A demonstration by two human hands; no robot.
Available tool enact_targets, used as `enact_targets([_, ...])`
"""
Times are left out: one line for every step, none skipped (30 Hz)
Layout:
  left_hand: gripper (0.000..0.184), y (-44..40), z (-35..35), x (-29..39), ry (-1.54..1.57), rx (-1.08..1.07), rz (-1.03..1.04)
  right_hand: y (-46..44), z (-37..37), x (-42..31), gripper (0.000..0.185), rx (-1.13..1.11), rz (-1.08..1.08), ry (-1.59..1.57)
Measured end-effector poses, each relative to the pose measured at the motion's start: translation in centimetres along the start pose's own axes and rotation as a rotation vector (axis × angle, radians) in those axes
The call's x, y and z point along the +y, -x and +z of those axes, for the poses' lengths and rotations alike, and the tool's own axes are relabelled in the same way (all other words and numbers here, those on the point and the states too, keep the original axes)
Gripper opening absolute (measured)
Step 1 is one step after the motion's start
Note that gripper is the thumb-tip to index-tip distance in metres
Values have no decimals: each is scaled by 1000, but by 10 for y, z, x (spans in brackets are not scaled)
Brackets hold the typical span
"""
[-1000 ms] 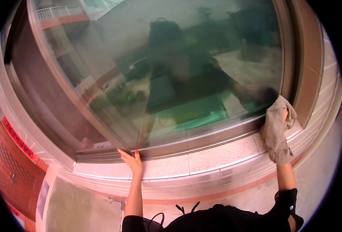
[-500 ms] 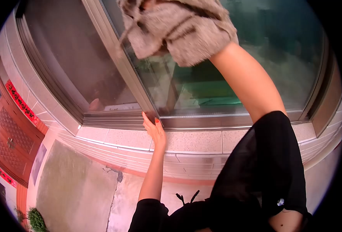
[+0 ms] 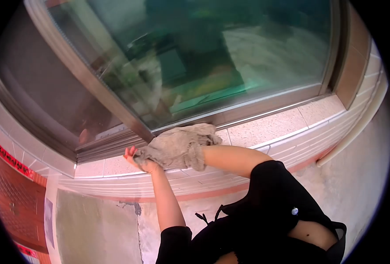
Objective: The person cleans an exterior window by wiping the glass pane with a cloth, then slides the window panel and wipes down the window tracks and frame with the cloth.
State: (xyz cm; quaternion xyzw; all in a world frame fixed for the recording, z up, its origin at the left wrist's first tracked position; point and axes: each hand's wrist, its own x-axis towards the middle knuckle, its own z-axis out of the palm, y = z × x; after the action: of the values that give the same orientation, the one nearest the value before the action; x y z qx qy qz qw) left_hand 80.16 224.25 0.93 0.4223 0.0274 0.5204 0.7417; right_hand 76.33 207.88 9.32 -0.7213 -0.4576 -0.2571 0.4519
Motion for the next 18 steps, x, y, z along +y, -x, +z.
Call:
enact_targets([47, 1, 2, 2, -24, -11, -7, 6, -2, 0, 25, 22, -52, 39])
enact_targets([47, 1, 3, 5, -48, -29, -15, 10, -12, -6, 25, -7, -60, 121])
enact_targets([45, -3, -2, 1, -155, -59, -37, 14, -24, -14, 24, -50, -61, 228])
enact_targets([44, -4, -4, -5, -260, -83, -53, 19, -38, -18, 24, -66, -56, 299])
enact_targets([44, 1, 3, 2, -358, -129, -8, 26, -53, -24, 23, -78, -43, 375])
enact_targets([45, 6, 9, 9, -456, -173, 43, 32, -68, -29, 23, -83, -22, 443])
enact_targets([45, 3, 6, 1, -500, -181, 63, 41, -85, -33, 22, -89, 6, 499])
enact_targets([46, -5, -3, -5, -547, -187, 81, 49, -102, -39, 22, -94, 50, 547])
enact_targets([46, -16, -8, -7, -632, -178, 40, 58, -120, -44, 21, -94, 91, 599])
enact_targets([47, -21, -8, -10, -710, -169, -1, 67, -139, -51, 21, -95, 138, 649])
enact_targets([46, -15, -1, -2, -710, -189, -17, 76, -157, -58, 20, -93, 185, 698])
enact_targets([45, -12, 6, 11, -713, -205, -31, 86, -177, -66, 20, -89, 242, 733])
enact_targets([45, -10, 9, 15, -728, -218, -26, 96, -197, -73, 19, -90, 304, 780])
enact_targets([45, -10, 10, 16, -743, -227, -21, 109, -220, -78, 19, -105, 406, 774])
enact_targets([44, -9, 10, 17, -738, -237, -19, 120, -241, -83, 18, -129, 503, 730])
enact_targets([43, -9, 13, 19, -740, -248, -14, 134, -264, -85, 26, -184, 646, 605])
enact_targets([43, -9, 16, 23, -748, -253, -49, 161, -282, -69, 26, -170, 657, 612])
enact_targets([43, -14, 14, 19, -734, -266, -45, 197, -297, -37, 27, -83, 575, 677])
